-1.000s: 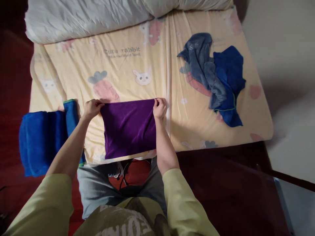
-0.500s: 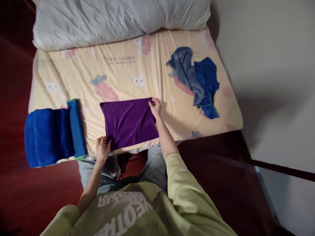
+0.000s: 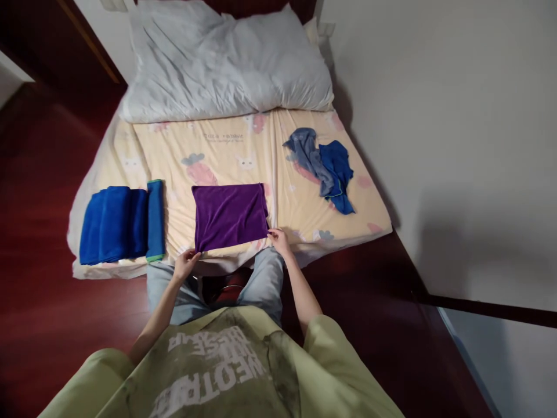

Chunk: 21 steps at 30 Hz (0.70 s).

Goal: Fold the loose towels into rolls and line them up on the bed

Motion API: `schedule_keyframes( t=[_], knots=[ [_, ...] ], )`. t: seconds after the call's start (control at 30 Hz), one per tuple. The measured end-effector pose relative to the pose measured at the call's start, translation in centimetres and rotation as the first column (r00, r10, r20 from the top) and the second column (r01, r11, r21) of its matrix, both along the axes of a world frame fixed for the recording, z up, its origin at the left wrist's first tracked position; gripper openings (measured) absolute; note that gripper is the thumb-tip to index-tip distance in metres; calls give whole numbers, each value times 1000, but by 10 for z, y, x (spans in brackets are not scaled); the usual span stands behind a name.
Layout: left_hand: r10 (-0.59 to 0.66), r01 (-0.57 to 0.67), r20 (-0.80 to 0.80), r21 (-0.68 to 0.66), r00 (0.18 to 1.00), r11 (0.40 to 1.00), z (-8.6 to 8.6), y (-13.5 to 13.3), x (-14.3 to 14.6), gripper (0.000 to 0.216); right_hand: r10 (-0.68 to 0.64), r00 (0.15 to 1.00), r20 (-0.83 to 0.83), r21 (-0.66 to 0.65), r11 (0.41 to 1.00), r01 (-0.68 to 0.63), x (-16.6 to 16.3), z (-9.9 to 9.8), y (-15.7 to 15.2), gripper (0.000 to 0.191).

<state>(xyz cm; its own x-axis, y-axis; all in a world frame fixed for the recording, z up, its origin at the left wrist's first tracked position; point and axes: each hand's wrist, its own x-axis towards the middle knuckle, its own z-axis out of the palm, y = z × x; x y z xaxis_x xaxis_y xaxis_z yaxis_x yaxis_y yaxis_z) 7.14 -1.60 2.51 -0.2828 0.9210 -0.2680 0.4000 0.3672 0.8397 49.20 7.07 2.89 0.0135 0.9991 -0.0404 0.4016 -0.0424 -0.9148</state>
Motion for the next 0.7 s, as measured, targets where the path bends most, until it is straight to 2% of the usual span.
schedule_keyframes(
  t=[0.07,0.13,0.23,0.3,0.4,0.53,0.7],
  knots=[
    [88,-89,137,1,987,996,3,-2,9,56,109,994,29,41,993,-110,-1,4,4,21],
    [199,-203,295,-17,935,979,6,-2,18,53,208,975,83,27,977,-211,1,4,5,33],
    [311,-326,426,-38,850,945,10,0,25,54,224,958,180,-14,974,-225,7,0,6,48],
    [294,-314,415,-20,861,949,10,1,25,55,193,958,213,-13,981,-195,11,-2,7,44],
    [231,-250,336,15,913,968,8,4,20,46,192,962,194,-23,981,-191,15,-3,10,29],
    [239,-256,280,25,930,966,3,7,14,39,170,976,132,-29,985,-168,17,0,13,16],
    [192,-210,286,34,939,977,3,7,5,54,222,967,123,39,973,-228,25,-3,11,10]
  ],
)
